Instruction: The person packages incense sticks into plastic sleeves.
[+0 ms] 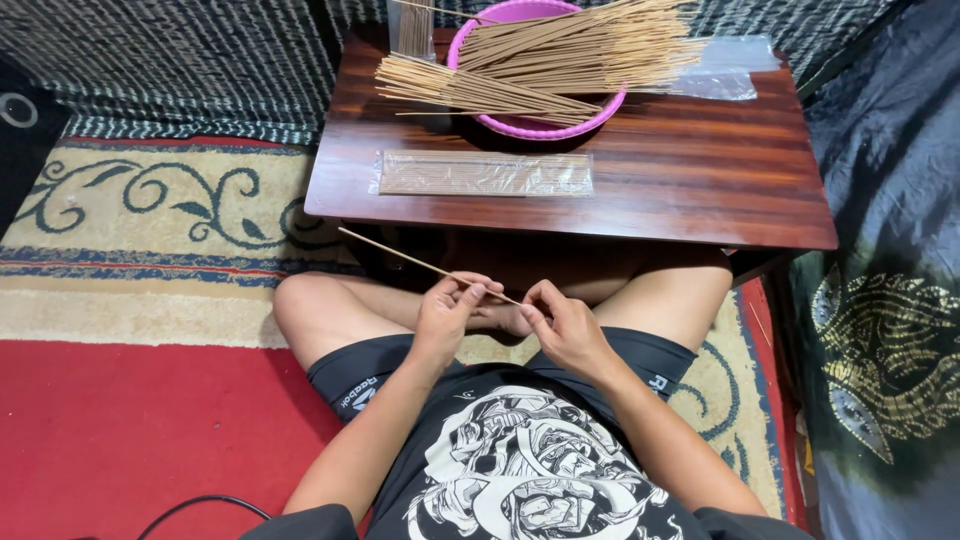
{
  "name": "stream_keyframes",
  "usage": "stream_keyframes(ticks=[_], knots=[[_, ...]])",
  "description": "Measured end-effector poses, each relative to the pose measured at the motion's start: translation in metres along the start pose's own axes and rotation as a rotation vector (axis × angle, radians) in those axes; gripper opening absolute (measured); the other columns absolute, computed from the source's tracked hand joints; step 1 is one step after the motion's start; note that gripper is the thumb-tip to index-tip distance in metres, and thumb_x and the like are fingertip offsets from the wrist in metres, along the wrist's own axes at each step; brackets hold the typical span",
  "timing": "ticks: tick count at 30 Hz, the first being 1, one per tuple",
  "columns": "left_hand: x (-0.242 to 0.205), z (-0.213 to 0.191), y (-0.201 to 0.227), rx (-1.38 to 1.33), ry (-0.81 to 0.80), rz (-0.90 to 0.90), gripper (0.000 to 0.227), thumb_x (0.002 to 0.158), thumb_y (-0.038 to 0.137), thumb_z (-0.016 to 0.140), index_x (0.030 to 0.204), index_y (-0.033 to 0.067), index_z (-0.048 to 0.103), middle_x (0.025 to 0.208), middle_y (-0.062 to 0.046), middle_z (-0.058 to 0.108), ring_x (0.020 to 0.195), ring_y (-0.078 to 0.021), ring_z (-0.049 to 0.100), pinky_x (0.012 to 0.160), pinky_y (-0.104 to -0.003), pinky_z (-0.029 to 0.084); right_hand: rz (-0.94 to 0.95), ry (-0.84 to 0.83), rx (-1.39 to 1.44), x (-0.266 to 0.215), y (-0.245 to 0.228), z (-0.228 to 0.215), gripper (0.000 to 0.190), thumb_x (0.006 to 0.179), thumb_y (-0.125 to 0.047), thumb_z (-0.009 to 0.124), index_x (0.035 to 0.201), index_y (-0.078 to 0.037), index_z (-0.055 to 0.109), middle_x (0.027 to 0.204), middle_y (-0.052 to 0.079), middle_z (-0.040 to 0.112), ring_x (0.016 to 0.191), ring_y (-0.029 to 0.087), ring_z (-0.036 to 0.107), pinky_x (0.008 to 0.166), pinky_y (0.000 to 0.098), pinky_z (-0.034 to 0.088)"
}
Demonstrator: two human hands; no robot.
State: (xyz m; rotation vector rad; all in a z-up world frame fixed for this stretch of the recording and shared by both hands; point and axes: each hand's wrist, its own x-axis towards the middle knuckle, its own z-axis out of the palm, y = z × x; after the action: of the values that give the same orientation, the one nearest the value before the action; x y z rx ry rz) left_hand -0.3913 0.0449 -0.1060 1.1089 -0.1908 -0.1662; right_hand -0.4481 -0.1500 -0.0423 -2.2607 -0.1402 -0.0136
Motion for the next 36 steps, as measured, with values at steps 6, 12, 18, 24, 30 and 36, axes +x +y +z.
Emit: stream_keyframes(ticks=[6,12,18,24,30,36], knots=[[0.022,0.006,0.027,0.090,-0.027,0.065,0.013,0.100,0.012,0.066,0.108,0.0021,0.071,0.100,-0.018,0.080,0.089,-0.0199,0.078,0.067,-0.023,0.065,0.002,0.049,-0.126,0.024,0.013,-0.013,0.015,0.104,-0.032,0.055,0.097,-0.021,0.061,0.069,0.016,0.068,0.076,0.041,0.072,0.065,0.0480,0.055],[0.061,-0.004,0.003,0.039,-0.021,0.052,0.016,0.104,0.013,0.060,0.111,0.0012,0.068,0.102,-0.019,0.079,0.091,-0.0227,0.079,0.069,-0.027,0.066,-0.011,0.085,-0.060,0.033,0.020,-0.016,0.007,0.102,-0.028,0.060,0.102,-0.020,0.060,0.072,0.017,0.069,0.076,0.042,0.072,0.064,0.0493,0.055],[0.054,0.023,0.018,0.107,-0.097,0.051,0.011,0.099,0.010,0.067,0.103,0.0028,0.074,0.101,-0.017,0.080,0.092,-0.0202,0.078,0.073,-0.026,0.064,-0.122,0.150,-0.054,0.050,0.012,-0.022,0.008,0.102,-0.025,0.061,0.098,-0.021,0.066,0.069,0.013,0.069,0.072,0.038,0.073,0.064,0.0443,0.058],[0.097,-0.025,0.021,0.009,0.067,0.101,0.020,0.106,0.017,0.056,0.112,0.0013,0.067,0.103,-0.019,0.079,0.092,-0.0207,0.078,0.074,-0.027,0.066,-0.117,0.164,-0.106,0.065,0.037,-0.036,0.007,0.101,-0.025,0.061,0.099,-0.020,0.066,0.069,0.013,0.069,0.071,0.039,0.071,0.062,0.0466,0.056],[0.082,0.014,0.010,0.034,-0.069,0.032,0.013,0.100,0.011,0.065,0.105,0.0011,0.073,0.099,-0.018,0.079,0.089,-0.0217,0.078,0.072,-0.028,0.066,-0.093,0.098,-0.115,0.077,0.017,-0.034,0.009,0.100,-0.028,0.061,0.102,-0.022,0.067,0.064,0.011,0.066,0.068,0.038,0.071,0.065,0.0476,0.056],[0.117,-0.033,0.035,-0.010,0.057,0.112,0.023,0.105,0.018,0.059,0.112,-0.0023,0.067,0.102,-0.022,0.077,0.089,-0.0256,0.078,0.072,-0.031,0.068,-0.035,0.153,-0.190,0.086,0.049,-0.054,0.009,0.100,-0.029,0.063,0.099,-0.021,0.068,0.067,0.012,0.068,0.072,0.038,0.073,0.066,0.0460,0.056]])
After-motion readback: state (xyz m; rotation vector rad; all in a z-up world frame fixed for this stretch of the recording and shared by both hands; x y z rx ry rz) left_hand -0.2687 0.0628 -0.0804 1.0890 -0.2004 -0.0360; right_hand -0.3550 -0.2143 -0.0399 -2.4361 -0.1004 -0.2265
